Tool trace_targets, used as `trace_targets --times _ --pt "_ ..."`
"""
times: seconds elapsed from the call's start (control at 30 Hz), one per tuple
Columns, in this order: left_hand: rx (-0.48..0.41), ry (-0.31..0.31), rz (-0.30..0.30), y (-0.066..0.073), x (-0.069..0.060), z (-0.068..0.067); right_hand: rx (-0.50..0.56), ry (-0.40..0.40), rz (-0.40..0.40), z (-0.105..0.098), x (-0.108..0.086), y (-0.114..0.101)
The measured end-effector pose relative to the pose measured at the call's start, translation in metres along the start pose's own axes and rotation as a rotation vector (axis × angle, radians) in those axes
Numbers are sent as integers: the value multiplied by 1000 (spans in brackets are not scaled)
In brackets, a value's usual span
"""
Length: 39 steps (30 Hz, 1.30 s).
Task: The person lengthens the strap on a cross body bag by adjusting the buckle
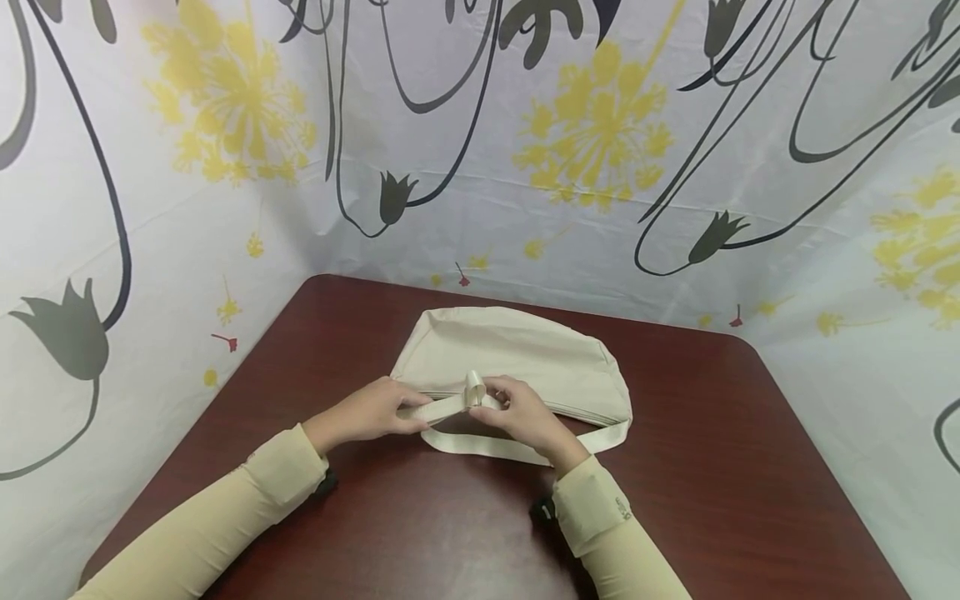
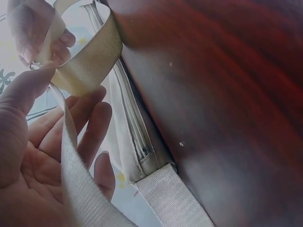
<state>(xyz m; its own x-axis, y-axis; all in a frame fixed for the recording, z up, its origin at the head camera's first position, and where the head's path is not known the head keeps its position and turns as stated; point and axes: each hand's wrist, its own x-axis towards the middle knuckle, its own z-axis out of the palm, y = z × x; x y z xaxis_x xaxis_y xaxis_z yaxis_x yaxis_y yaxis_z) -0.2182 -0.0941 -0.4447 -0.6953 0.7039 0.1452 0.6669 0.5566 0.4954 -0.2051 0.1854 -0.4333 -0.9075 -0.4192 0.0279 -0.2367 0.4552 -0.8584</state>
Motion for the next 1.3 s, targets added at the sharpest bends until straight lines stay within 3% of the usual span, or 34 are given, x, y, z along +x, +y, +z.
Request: trace_targets --times 0.3,0.63,0.93,1.3 --pt "-19 -1 10 -1 1 -1 15 -26 -5 -1 -1 0" --pt "-20 -10 -41 1 -3 -3 7 -38 -4 -3 -1 -2" --pt "-20 -5 -38 0 -4 -2 -12 -37 -26 -4 -2 -1" --pt "25 3 -60 -1 -4 -1 -8 -49 -29 -6 -2 2"
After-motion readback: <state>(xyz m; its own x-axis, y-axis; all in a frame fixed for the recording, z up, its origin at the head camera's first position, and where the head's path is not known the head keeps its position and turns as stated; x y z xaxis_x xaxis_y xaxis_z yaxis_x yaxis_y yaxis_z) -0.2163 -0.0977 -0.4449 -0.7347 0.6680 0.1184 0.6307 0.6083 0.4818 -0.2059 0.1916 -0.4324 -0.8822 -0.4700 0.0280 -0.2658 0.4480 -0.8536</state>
